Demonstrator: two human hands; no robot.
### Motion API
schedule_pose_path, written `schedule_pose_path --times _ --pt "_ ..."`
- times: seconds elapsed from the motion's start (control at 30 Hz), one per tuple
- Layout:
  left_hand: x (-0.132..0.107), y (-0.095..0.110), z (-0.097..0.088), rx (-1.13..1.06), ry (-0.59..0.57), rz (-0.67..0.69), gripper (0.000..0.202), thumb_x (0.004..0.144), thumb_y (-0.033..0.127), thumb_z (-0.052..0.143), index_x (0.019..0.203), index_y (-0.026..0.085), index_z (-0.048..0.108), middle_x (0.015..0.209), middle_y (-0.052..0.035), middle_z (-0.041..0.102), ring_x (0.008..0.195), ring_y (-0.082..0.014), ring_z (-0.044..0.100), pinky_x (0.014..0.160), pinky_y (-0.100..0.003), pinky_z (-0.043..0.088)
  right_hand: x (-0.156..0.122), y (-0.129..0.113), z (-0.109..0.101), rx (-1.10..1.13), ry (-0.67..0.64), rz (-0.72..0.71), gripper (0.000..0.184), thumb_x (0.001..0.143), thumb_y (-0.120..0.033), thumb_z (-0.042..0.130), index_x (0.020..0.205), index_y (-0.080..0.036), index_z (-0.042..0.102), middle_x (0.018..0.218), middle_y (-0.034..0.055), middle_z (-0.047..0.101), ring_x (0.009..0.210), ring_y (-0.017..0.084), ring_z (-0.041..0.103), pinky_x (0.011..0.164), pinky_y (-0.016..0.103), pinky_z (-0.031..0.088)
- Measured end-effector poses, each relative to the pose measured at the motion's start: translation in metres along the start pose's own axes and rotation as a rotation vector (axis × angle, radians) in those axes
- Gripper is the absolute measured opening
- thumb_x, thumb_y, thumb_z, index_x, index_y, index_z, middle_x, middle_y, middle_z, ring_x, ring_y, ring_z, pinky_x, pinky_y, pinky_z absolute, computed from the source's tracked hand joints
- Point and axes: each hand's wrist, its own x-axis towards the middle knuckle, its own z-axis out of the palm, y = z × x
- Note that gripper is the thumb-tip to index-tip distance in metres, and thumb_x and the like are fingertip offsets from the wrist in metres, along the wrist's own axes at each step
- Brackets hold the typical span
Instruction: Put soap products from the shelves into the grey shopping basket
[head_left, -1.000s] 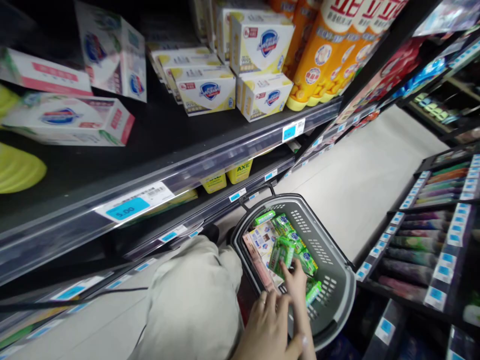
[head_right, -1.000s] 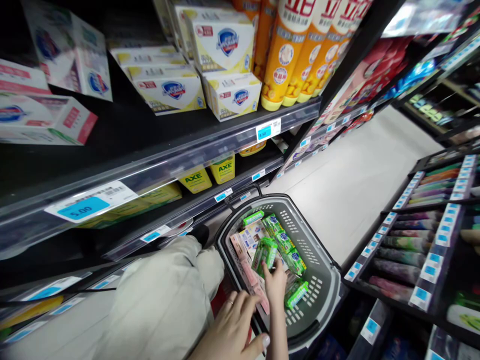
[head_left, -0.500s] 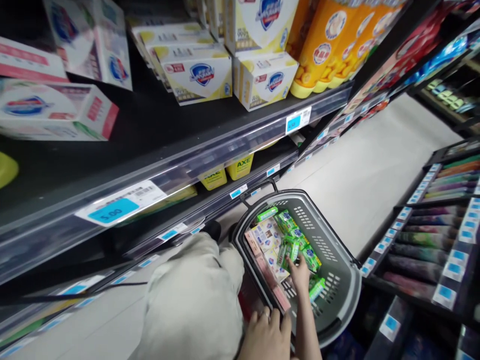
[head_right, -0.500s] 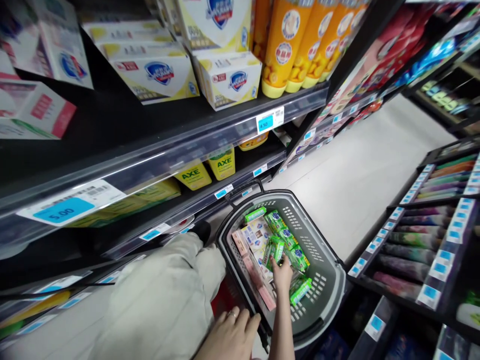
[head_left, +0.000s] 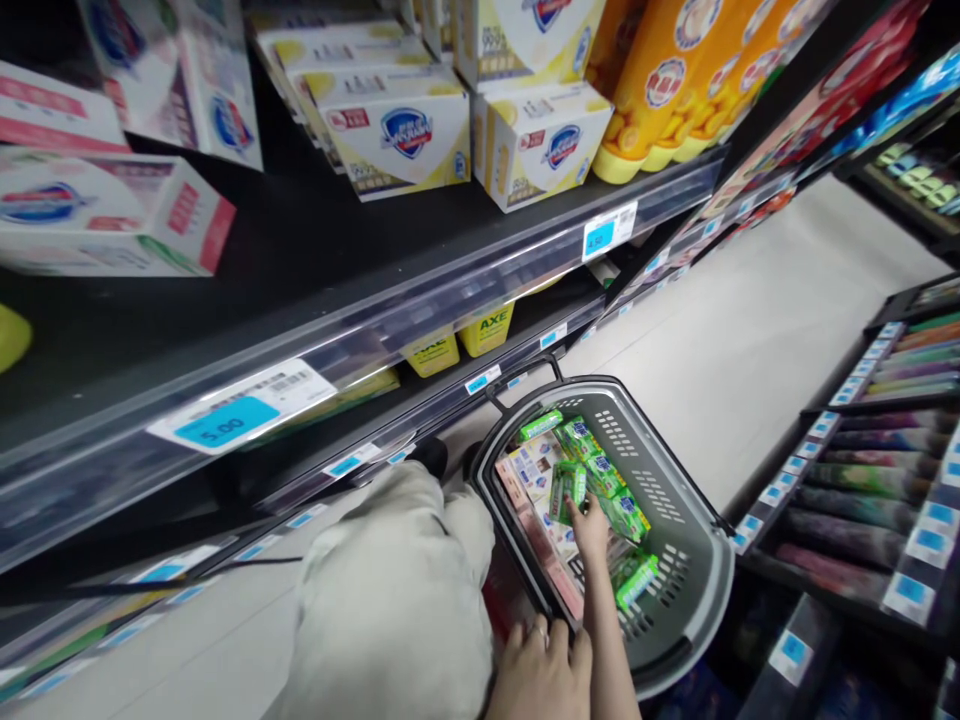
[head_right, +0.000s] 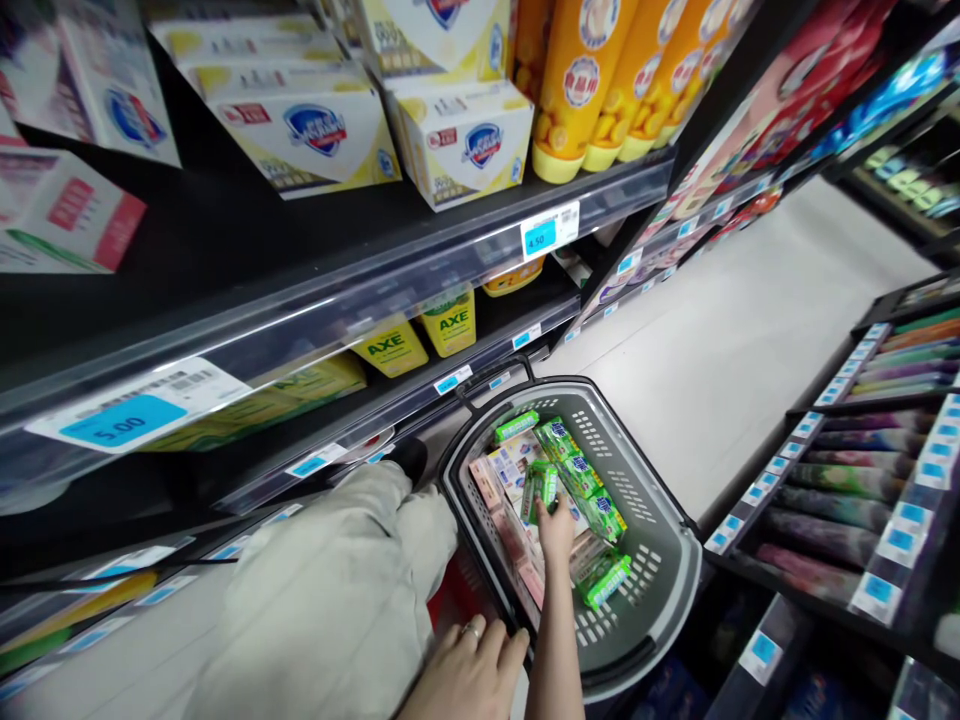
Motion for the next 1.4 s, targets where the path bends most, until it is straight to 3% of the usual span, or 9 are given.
schedule_pose_path --times 0.23,0.37,0.5,0.6,0.67,0.8,0.97,1.2,1.4 --pt "-0.002 0.002 -0.002 -0.024 0.009 0.005 0.051 0.092 0.017 0.046 0.143 0.011 0.044 0.137 -0.0249 0.052 0.132 -0.0418 0.043 0.106 -0.06 0.036 -0.017 0.008 -0.013 0.115 -0.03 -0.163 0.058 0.074 -0.053 0.053 0.113 -0.01 0.062 0.103 0.0161 0.07 0.094 0.029 0.065 0.084 0.037 0.048" --pt "-0.001 0.003 -0.002 -0.032 0.008 -0.002 0.063 0.086 0.032 0.065 0.141 0.011 0.046 0.138 -0.0251 0.051 0.131 -0.0427 0.042 0.107 -0.058 0.035 -0.031 -0.02 0.006 -0.007 -0.118 -0.322 0.048 0.078 -0.043 0.056 0.114 -0.013 0.061 0.107 0.0143 0.069 0.097 0.027 0.065 0.084 0.035 0.047" --pt "0.002 -0.002 0.007 0.0 0.069 0.019 0.054 0.086 0.025 0.058 0.138 0.012 0.049 0.131 -0.0233 0.057 0.124 -0.0401 0.048 0.101 -0.055 0.04 -0.035 -0.052 0.032 -0.179 -0.184 -0.383 0.042 0.084 -0.038 0.059 0.118 -0.014 0.061 0.111 0.0172 0.067 0.098 0.029 0.066 0.082 0.036 0.048" --pt "0.003 -0.004 0.012 0.003 0.136 0.06 0.05 0.086 0.021 0.05 0.135 0.014 0.051 0.127 -0.0224 0.059 0.121 -0.0395 0.05 0.098 -0.054 0.041 -0.03 -0.058 0.045 -0.106 -0.219 -0.442 0.037 0.087 -0.033 0.055 0.117 -0.014 0.064 0.108 0.0168 0.068 0.097 0.029 0.066 0.085 0.036 0.048" --pt "0.002 -0.003 0.009 -0.008 0.095 0.044 0.051 0.086 0.021 0.052 0.137 0.012 0.049 0.131 -0.0232 0.056 0.125 -0.0404 0.048 0.101 -0.056 0.039 -0.024 -0.052 0.049 0.03 -0.268 -0.477 0.036 0.087 -0.031 0.053 0.115 -0.014 0.066 0.108 0.0153 0.069 0.096 0.027 0.067 0.089 0.037 0.049" --pt "-0.001 0.002 -0.001 -0.038 -0.007 -0.002 0.059 0.084 0.023 0.061 0.139 0.009 0.047 0.139 -0.0248 0.05 0.132 -0.0432 0.04 0.108 -0.059 0.033 -0.013 -0.035 0.053 0.321 -0.327 -0.38 0.042 0.081 -0.043 0.057 0.11 -0.014 0.069 0.111 0.0134 0.07 0.095 0.026 0.067 0.089 0.04 0.052" --pt "-0.002 0.003 -0.003 -0.016 -0.009 0.007 0.05 0.089 0.008 0.037 0.138 0.008 0.048 0.136 -0.0258 0.052 0.131 -0.0413 0.043 0.106 -0.061 0.035 -0.011 -0.037 0.053 0.331 -0.355 -0.295 0.055 0.076 -0.06 0.06 0.104 -0.014 0.072 0.106 0.0142 0.072 0.093 0.027 0.068 0.089 0.041 0.052" --pt "-0.001 0.002 0.002 -0.005 0.025 0.007 0.052 0.088 0.007 0.039 0.139 0.009 0.047 0.136 -0.0251 0.052 0.131 -0.0404 0.043 0.106 -0.061 0.036 -0.017 -0.05 0.044 0.217 -0.353 -0.395 0.048 0.084 -0.049 0.056 0.115 -0.015 0.071 0.115 0.013 0.07 0.107 0.028 0.065 0.099 0.042 0.046" --pt "-0.003 0.001 0.0 -0.025 0.033 0.016 0.059 0.081 0.025 0.07 0.136 0.01 0.051 0.134 -0.0242 0.055 0.128 -0.0406 0.046 0.107 -0.057 0.037 -0.02 -0.046 0.047 0.23 -0.357 -0.418 0.044 0.085 -0.04 0.05 0.116 -0.015 0.07 0.122 0.013 0.067 0.115 0.027 0.062 0.104 0.043 0.043"
